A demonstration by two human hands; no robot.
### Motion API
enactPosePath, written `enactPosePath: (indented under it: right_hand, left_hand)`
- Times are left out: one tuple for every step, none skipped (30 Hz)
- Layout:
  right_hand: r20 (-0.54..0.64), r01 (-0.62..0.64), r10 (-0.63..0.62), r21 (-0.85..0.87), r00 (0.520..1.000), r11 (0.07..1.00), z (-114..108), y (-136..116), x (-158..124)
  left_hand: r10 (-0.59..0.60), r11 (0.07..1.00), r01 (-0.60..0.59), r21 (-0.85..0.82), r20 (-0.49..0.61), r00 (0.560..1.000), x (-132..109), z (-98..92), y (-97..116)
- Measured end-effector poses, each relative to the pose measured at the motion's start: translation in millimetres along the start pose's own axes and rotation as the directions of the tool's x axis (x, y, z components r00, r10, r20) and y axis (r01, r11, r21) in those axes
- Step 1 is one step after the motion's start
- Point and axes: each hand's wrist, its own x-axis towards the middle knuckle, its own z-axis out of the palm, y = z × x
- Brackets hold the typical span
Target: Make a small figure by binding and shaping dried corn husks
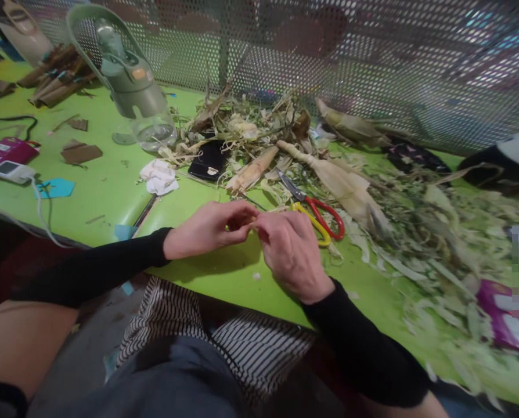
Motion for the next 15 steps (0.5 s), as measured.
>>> enactPosePath:
  right_hand:
    - [0.012,-0.052,0.052,0.054,0.999,0.997,1.2,0.8,-1.1]
    - [0.029,-0.108,0.105,0.110,0.994,0.988,2.0,1.3,-1.9]
    - [0.050,-0.167,0.161,0.165,0.986,0.972,2.2,1.6,-2.1]
    - [0.063,-0.219,0.210,0.217,0.976,0.951,2.0,1.6,-1.8]
    - [0.073,-0.261,0.251,0.266,0.965,0.928,1.2,1.4,-1.0]
    - [0.081,-0.293,0.282,0.309,0.956,0.905,0.1,0.9,0.0]
    - [0.086,-0.318,0.308,0.342,0.948,0.884,-1.3,0.1,1.1]
    - [0.098,-0.341,0.328,0.363,0.940,0.867,-2.8,-0.8,2.1]
    - [0.114,-0.359,0.341,0.371,0.933,0.857,-4.3,-1.8,2.8]
    - [0.133,-0.376,0.352,0.369,0.927,0.850,-5.6,-2.6,3.3]
    - [0.143,-0.391,0.364,0.364,0.920,0.845,-6.7,-3.2,3.5]
    - [0.131,-0.396,0.374,0.359,0.918,0.845,-7.4,-3.4,3.5]
    - [0.103,-0.403,0.393,0.353,0.914,0.844,-7.7,-3.1,3.5]
    - [0.067,-0.416,0.420,0.348,0.905,0.840,-7.6,-2.4,3.6]
    - [0.036,-0.439,0.455,0.345,0.890,0.830,-7.2,-1.3,3.8]
  left_hand:
    - [0.000,1.000,0.000,-0.002,0.040,0.999,0.0,-1.1,-0.5]
    - [-0.004,1.000,0.006,-0.027,0.069,0.998,0.1,-1.8,-1.1]
    - [-0.013,0.998,0.019,-0.066,0.089,0.996,0.5,-2.3,-1.8]
    - [-0.026,0.993,0.037,-0.112,0.100,0.995,1.0,-2.6,-2.4]
    - [-0.041,0.984,0.058,-0.166,0.104,0.994,1.6,-2.8,-3.0]
    - [-0.059,0.969,0.083,-0.231,0.110,0.992,2.4,-3.0,-3.4]
    - [-0.079,0.945,0.112,-0.307,0.118,0.990,3.2,-3.3,-3.8]
    - [-0.101,0.909,0.143,-0.391,0.125,0.987,4.1,-3.8,-4.0]
    - [-0.125,0.862,0.173,-0.476,0.131,0.983,5.0,-4.6,-4.3]
    - [-0.152,0.810,0.201,-0.551,0.133,0.979,6.0,-5.4,-4.5]
    - [-0.181,0.760,0.227,-0.609,0.136,0.974,6.8,-6.3,-4.8]
    - [-0.210,0.721,0.253,-0.645,0.145,0.967,7.5,-7.2,-5.0]
    - [-0.234,0.691,0.280,-0.666,0.159,0.959,8.1,-7.8,-5.2]
    - [-0.251,0.666,0.305,-0.680,0.181,0.951,8.5,-8.2,-5.2]
    - [-0.258,0.646,0.328,-0.689,0.207,0.944,8.7,-8.3,-5.0]
